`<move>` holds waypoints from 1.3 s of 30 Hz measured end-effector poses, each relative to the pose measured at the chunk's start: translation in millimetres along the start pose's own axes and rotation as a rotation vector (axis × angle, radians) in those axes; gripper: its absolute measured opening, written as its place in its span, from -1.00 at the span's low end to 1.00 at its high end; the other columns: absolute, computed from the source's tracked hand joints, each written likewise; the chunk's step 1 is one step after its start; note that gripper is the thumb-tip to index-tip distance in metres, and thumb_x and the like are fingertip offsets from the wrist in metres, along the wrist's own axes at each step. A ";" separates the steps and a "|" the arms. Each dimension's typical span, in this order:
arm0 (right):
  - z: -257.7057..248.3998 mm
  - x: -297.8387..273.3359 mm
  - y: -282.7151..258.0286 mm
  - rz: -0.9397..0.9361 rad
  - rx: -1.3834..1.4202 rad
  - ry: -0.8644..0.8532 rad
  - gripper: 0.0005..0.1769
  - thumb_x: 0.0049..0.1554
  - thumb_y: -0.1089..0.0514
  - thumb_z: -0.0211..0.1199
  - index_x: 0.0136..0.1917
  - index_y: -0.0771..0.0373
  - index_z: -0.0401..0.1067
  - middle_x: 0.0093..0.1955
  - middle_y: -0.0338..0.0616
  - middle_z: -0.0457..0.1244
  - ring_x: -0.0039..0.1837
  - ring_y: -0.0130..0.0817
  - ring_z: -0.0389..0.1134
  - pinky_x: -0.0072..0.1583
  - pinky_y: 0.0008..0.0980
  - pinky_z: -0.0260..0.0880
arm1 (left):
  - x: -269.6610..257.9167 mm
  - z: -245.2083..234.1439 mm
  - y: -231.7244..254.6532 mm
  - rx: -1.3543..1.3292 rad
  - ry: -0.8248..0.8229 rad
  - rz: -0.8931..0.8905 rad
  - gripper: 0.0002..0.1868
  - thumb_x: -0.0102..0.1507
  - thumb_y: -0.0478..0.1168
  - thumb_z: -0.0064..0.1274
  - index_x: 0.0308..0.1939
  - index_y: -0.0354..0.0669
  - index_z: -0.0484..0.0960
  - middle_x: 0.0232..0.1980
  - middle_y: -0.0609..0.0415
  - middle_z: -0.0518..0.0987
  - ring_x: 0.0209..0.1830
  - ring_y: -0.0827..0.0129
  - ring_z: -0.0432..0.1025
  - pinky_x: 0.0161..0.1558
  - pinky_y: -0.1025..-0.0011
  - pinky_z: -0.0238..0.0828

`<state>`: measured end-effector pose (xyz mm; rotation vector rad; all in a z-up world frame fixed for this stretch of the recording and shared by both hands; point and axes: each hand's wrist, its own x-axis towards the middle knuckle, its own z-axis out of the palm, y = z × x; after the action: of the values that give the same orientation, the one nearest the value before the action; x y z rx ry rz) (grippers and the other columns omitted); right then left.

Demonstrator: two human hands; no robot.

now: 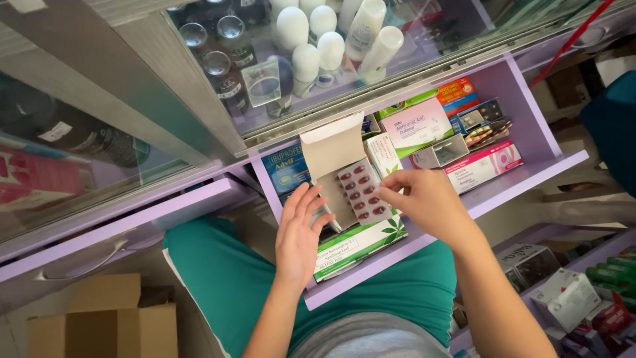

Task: The person organizes medicine boxes in a purple drawer, picking up a box from the floor and placing it inside. They open a box to reveal blister packs of pills, then close it and arrange the boxes neatly within the drawer.

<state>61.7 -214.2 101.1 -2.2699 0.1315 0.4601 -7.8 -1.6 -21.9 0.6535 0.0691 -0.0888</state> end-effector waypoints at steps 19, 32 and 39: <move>63.5 8.1 23.5 -0.146 -0.426 0.238 -0.75 0.10 -0.10 0.32 -0.16 0.07 0.64 -0.33 -0.13 0.41 -0.26 -0.09 0.44 -0.18 -0.14 0.41 | 6.6 8.6 5.9 0.107 0.032 -0.120 -0.41 0.38 -0.25 -0.36 0.52 -0.27 0.16 0.61 -0.13 0.16 0.59 0.12 0.08 0.35 0.01 0.29; 39.5 12.7 30.6 -0.199 -0.342 0.385 -0.69 0.03 -0.09 0.44 -0.17 0.18 0.53 -0.22 -0.13 0.40 -0.16 -0.08 0.43 -0.16 -0.14 0.38 | 3.7 -1.2 -9.9 0.400 0.170 0.210 -0.68 0.48 -0.27 -0.13 0.25 -0.40 0.48 0.22 -0.09 0.56 0.29 0.24 0.45 0.42 0.25 0.33; 34.8 16.0 40.7 -0.138 -0.255 0.322 -0.66 0.09 -0.03 0.40 -0.01 0.23 0.47 -0.08 -0.13 0.39 -0.22 -0.17 0.43 -0.13 -0.18 0.38 | 24.3 -2.1 5.2 0.806 0.158 0.212 -0.66 0.41 -0.30 0.00 0.26 -0.29 0.49 0.29 -0.10 0.41 0.21 0.24 0.45 0.30 0.32 0.49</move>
<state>56.9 -215.2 45.4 -2.5714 0.0806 0.0359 16.8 2.3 -22.7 1.4685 0.1175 0.1515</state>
